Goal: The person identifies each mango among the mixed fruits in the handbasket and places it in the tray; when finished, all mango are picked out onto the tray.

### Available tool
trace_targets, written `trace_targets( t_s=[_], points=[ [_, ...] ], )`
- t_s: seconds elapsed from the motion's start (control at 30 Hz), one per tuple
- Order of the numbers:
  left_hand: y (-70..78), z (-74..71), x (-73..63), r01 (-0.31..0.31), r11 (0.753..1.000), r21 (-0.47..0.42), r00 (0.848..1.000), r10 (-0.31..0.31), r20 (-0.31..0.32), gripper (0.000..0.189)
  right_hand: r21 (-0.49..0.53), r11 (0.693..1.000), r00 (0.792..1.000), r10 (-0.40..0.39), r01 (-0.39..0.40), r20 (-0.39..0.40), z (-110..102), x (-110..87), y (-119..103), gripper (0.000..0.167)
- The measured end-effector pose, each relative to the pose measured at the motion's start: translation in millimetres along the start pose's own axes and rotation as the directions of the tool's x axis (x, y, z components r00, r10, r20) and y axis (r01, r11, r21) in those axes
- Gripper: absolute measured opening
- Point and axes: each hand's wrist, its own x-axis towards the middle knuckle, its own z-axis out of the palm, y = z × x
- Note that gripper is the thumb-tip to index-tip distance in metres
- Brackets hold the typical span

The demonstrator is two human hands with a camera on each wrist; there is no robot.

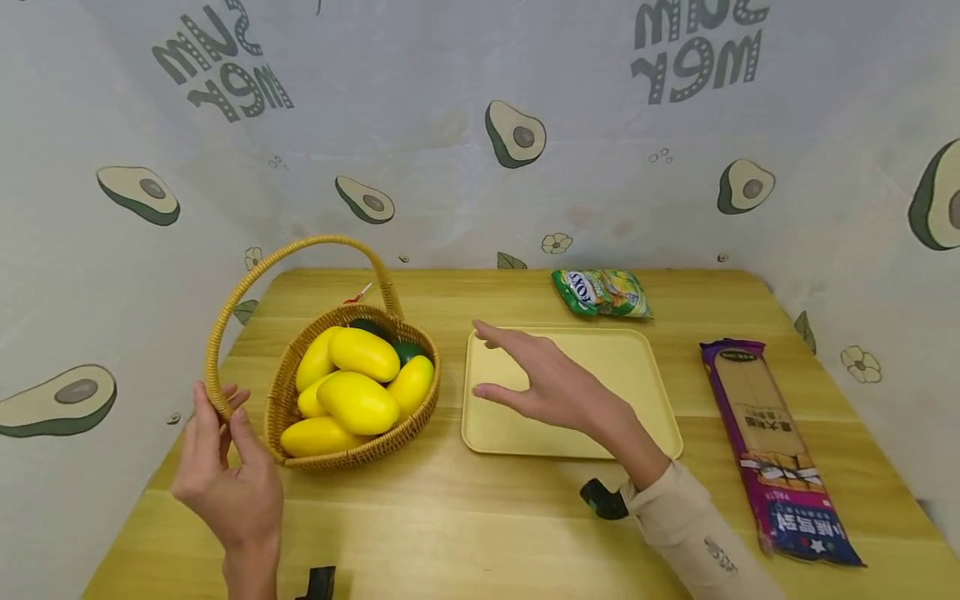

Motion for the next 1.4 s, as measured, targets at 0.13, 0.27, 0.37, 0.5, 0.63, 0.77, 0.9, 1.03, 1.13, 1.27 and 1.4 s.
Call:
trace_targets(
  t_s=[0.13, 0.27, 0.37, 0.5, 0.63, 0.77, 0.9, 1.03, 1.13, 1.27, 1.4],
  points=[
    [-0.9, -0.3, 0.2, -0.004, 1.000, -0.008, 1.000, 0.004, 0.004, 0.048, 0.051, 0.990, 0.990, -0.136, 0.134, 0.040, -1.8, 37.4, -10.0, 0.060],
    [-1.2, -0.5, 0.1, -0.007, 1.000, -0.006, 1.000, 0.007, 0.010, 0.049, 0.111, 0.974, 0.972, -0.207, 0.195, 0.109, 1.3, 75.8, -14.0, 0.051],
    [-1.8, -1.2, 0.1, -0.011, 1.000, -0.008, 1.000, 0.011, 0.019, 0.050, 0.144, 0.972, 0.960, -0.211, 0.186, 0.185, 7.7, 102.5, -16.9, 0.052],
    [-2.6, -1.4, 0.0, -0.010, 1.000, -0.011, 1.000, 0.010, 0.030, 0.051, 0.141, 0.978, 0.934, -0.190, 0.153, 0.303, 17.2, 131.6, -22.6, 0.059],
    [-2.6, -2.3, -0.4, -0.002, 1.000, -0.002, 0.999, 0.003, 0.039, 0.051, 0.106, 0.975, 0.898, -0.219, 0.193, 0.383, 27.5, 155.0, -27.4, 0.047],
    [-2.7, -3.0, -0.2, 0.001, 1.000, -0.005, 0.999, -0.001, 0.044, 0.051, 0.027, 0.976, 0.885, -0.209, 0.217, 0.417, 34.8, 172.7, -33.1, 0.042],
    [-2.3, -3.0, 0.2, 0.001, 1.000, -0.014, 0.999, 0.000, 0.043, 0.051, -0.075, 0.984, 0.888, -0.114, 0.164, 0.446, 40.7, 183.8, -38.1, 0.064],
    [-2.4, -2.1, -0.6, 0.001, 1.000, -0.018, 0.999, 0.000, 0.047, 0.052, -0.124, 0.984, 0.879, -0.052, 0.125, 0.474, 47.4, 187.9, -37.1, 0.072],
    [-2.4, -1.9, -1.2, 0.003, 1.000, -0.013, 0.999, -0.002, 0.046, 0.052, -0.103, 0.985, 0.874, -0.070, 0.135, 0.480, 51.4, 187.9, -34.1, 0.066],
    [-2.5, -2.1, -1.8, 0.004, 1.000, -0.005, 0.999, -0.004, 0.035, 0.051, -0.049, 0.984, 0.870, -0.130, 0.174, 0.475, 54.4, 186.5, -31.3, 0.047],
    [-3.1, -1.8, -2.4, 0.003, 1.000, -0.007, 1.000, -0.003, 0.031, 0.051, -0.021, 0.981, 0.876, -0.164, 0.195, 0.454, 56.0, 184.5, -30.8, 0.037]
  ],
)
